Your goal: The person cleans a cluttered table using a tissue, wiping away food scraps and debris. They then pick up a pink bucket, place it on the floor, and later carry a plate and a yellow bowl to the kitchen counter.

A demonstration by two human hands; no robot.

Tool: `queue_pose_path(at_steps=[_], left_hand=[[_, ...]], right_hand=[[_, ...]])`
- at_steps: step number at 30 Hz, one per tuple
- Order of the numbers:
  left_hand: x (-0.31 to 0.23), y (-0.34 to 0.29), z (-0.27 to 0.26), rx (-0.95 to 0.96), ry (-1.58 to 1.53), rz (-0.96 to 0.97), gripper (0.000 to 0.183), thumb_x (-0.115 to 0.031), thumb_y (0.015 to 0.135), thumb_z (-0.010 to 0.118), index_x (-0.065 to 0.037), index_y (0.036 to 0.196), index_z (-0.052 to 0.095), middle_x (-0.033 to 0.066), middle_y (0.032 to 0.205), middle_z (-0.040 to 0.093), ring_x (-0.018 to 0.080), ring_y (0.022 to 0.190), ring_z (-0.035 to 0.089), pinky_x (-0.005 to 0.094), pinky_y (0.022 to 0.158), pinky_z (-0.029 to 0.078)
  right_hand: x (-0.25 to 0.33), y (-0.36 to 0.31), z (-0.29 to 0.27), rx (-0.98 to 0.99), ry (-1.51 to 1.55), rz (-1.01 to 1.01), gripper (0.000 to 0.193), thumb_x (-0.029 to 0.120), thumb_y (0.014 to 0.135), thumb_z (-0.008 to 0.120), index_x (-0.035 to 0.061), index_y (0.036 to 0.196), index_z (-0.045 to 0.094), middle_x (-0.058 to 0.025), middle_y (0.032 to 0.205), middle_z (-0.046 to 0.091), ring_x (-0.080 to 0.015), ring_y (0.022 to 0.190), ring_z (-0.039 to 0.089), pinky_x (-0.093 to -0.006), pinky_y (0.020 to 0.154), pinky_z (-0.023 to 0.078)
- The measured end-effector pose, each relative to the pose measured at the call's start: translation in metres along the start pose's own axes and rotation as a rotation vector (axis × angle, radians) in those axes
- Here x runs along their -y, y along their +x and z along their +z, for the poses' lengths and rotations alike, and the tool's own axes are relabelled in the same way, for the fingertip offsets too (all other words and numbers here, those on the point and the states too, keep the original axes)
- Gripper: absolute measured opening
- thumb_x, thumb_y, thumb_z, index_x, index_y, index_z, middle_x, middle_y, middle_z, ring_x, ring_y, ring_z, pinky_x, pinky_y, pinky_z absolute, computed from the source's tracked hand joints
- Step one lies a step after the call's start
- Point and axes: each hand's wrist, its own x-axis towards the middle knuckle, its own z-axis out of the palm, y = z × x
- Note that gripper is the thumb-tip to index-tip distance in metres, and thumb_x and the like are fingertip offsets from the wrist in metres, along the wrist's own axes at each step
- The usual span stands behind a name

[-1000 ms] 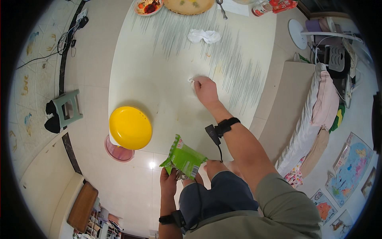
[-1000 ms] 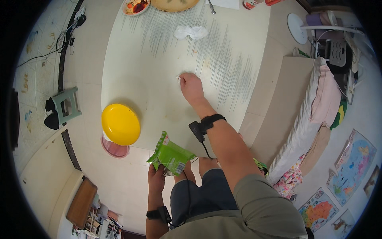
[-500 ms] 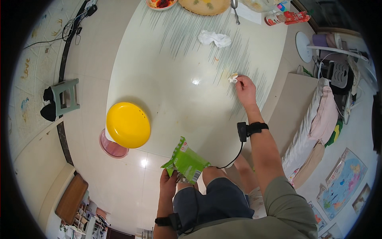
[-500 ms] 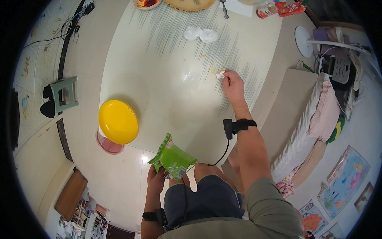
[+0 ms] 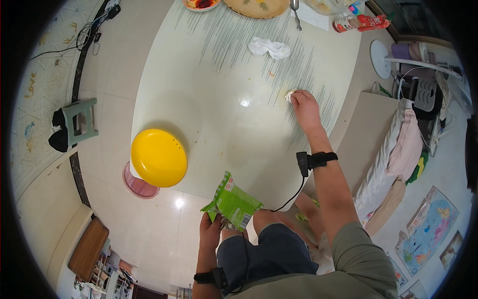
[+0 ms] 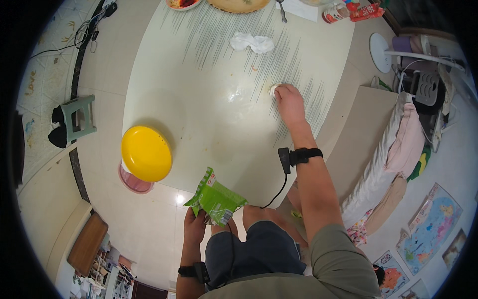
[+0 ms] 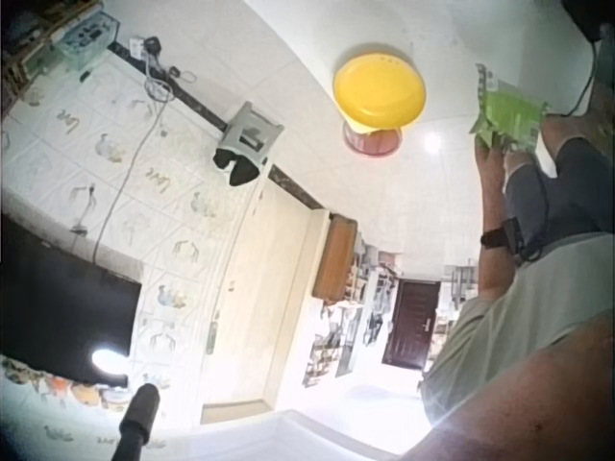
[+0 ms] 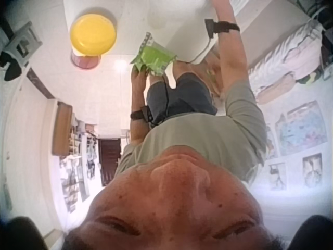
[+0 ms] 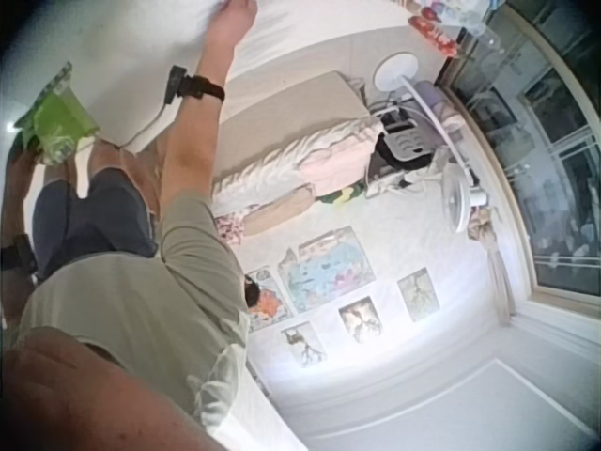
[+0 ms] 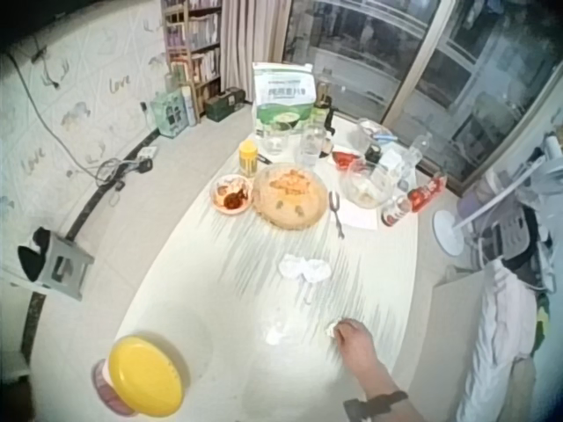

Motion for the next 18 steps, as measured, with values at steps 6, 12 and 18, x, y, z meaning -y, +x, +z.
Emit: queue_pose_path(at_steps=[6, 12, 18], left_hand=[[-0.002, 0.003, 0.006, -0.018, 0.003, 0.014, 0.016, -0.002, 0.096, 0.048, -0.008, 0.109, 0.054, -0.0006, 0.096, 0.060, 0.0042, 0.068, 0.049, 0.0194, 0.055, 0.037], [-0.009, 0.004, 0.006, -0.014, -0.009, -0.013, 0.022, 0.000, 0.096, 0.047, -0.004, 0.116, 0.052, 0.0036, 0.108, 0.060, 0.0122, 0.086, 0.057, 0.0257, 0.070, 0.046], [-0.008, 0.008, 0.007, -0.018, -0.078, 0.002, 0.019, -0.001, 0.095, 0.051, -0.004, 0.114, 0.055, 0.0030, 0.104, 0.062, 0.0105, 0.086, 0.058, 0.0242, 0.069, 0.047]], right_hand=[[0.012, 0.008, 0.025, -0.051, 0.103, 0.081, 0.012, 0.002, 0.079, 0.064, 0.0047, 0.091, 0.065, -0.0110, 0.095, 0.066, -0.0326, 0.083, 0.062, -0.0384, 0.073, 0.052], [0.055, -0.001, 0.046, -0.008, 0.058, -0.358, 0.015, -0.002, 0.075, 0.056, 0.0037, 0.087, 0.063, -0.0139, 0.086, 0.063, -0.0323, 0.083, 0.061, -0.0389, 0.074, 0.053], [0.020, -0.008, 0.028, 0.061, -0.082, 0.021, 0.018, -0.002, 0.077, 0.060, 0.0043, 0.094, 0.064, -0.0140, 0.098, 0.065, -0.0344, 0.090, 0.061, -0.0403, 0.078, 0.052]])
